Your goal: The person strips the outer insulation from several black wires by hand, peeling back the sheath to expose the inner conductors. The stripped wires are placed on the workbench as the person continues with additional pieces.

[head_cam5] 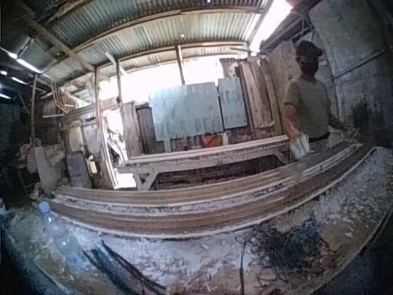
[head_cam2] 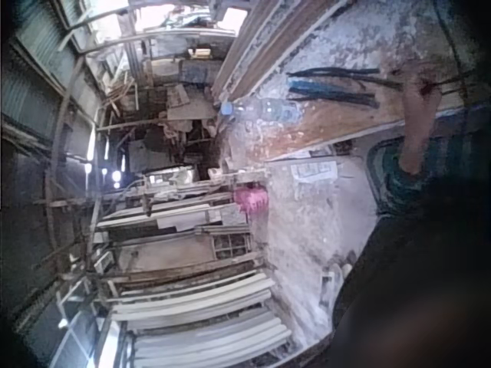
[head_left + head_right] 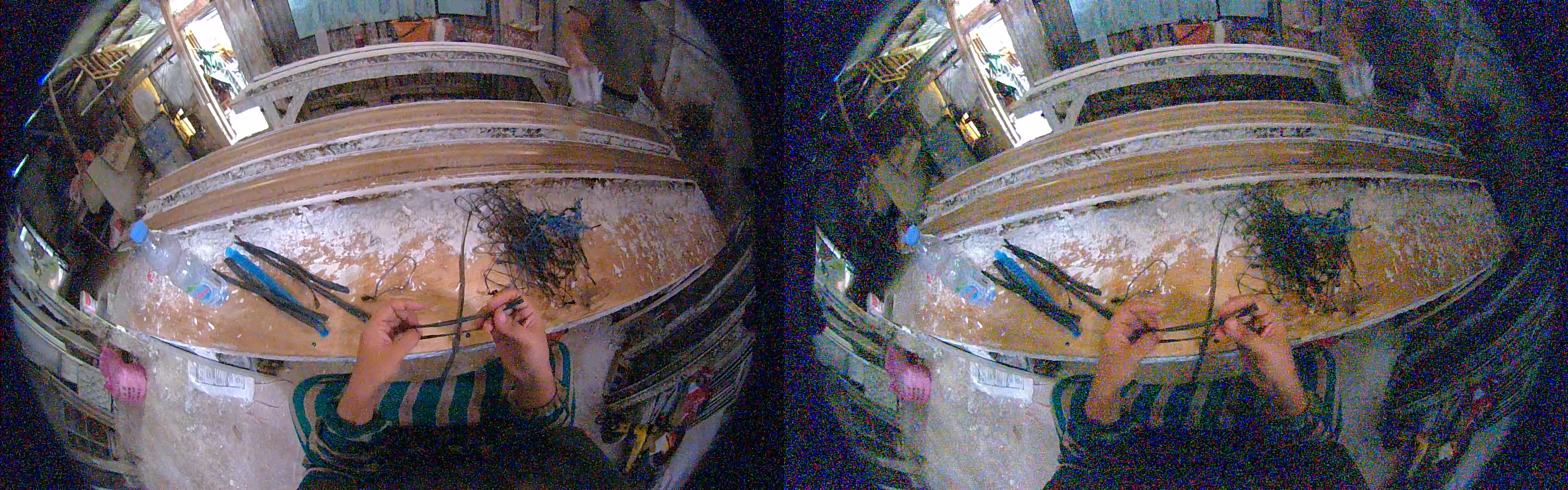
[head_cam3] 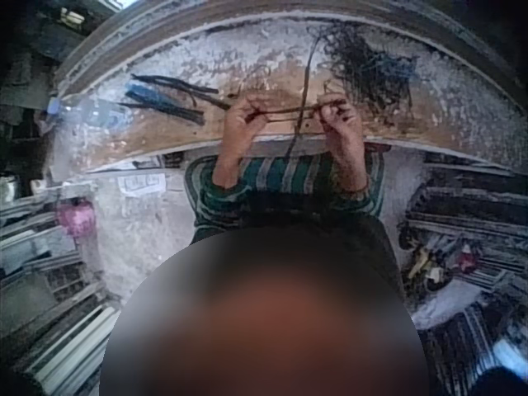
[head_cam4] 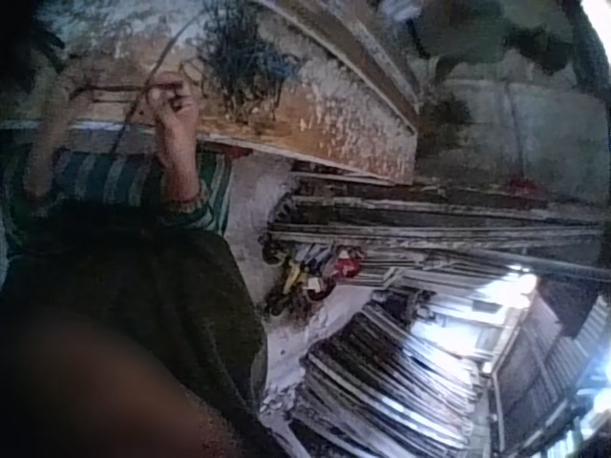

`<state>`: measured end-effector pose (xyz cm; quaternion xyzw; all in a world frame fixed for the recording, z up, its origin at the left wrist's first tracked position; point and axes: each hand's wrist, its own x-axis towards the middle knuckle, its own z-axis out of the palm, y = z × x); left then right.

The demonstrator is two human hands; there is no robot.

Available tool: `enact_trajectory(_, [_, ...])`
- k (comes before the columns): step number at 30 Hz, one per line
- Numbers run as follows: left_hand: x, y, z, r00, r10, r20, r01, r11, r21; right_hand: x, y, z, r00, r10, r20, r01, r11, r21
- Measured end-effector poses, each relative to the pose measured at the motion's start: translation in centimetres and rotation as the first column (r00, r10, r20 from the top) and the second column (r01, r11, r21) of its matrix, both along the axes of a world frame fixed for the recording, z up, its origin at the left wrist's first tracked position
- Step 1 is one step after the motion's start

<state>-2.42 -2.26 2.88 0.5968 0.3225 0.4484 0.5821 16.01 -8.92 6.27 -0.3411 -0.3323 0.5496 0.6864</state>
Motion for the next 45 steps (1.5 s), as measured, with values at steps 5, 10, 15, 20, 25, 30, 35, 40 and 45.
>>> enact_trajectory(5, [-0.3, 0.5, -0.6, 0.993, 0.116, 0.016, -0.115, 0.992, -0.043, -0.1, -0.6, 0.1, 0.992, 0.12, -0.049, -0.116, 0.99, 0.082])
enact_trajectory(10, [-0.8, 0.7, -0.5, 0.982, 0.117, -0.146, -0.118, 0.993, 0.008, 0.8, -0.8, 0.1, 0.936, 0.231, 0.267, -0.256, 0.965, 0.063])
enact_trajectory(15, [-1.0, -0.1, 0.8, 0.986, -0.051, -0.156, 0.055, 0.998, 0.02, 0.4, -0.4, -0.1, 0.774, -0.131, 0.619, 0.071, 0.99, 0.121])
enact_trajectory(20, [0.2, -2.4, 2.3, 0.887, -0.372, -0.273, 0.425, 0.889, 0.172, 0.0, 1.0, -0.8, 0.442, -0.411, 0.797, 0.308, 0.904, 0.296])
enact_trajectory(25, [1.0, -3.0, 2.2, 0.871, -0.42, -0.254, 0.471, 0.862, 0.189, 0.9, 1.2, -0.6, 0.293, -0.5, 0.815, 0.311, 0.856, 0.413])
enact_trajectory(30, [-0.7, -1.8, 1.4, 0.983, -0.026, -0.179, 0.064, 0.976, 0.21, 1.1, 0.9, -0.5, 0.379, -0.492, 0.783, 0.323, 0.864, 0.387])
enact_trajectory(35, [-1.6, 1.0, 0.6, 0.941, 0.306, -0.142, -0.291, 0.95, 0.116, 0.7, 0.4, -0.5, 0.584, -0.258, 0.77, 0.004, 0.949, 0.316])
enact_trajectory(40, [-2.4, 1.6, 0.4, 0.938, 0.333, -0.092, -0.325, 0.941, 0.096, -1.5, 0.0, -0.3, 0.558, 0.271, 0.784, -0.606, 0.779, 0.162])
enact_trajectory(45, [-2.6, 1.6, 0.5, 0.951, 0.266, -0.157, -0.245, 0.959, 0.141, -2.8, 0.2, -0.4, 0.593, 0.305, 0.746, -0.6, 0.784, 0.157])
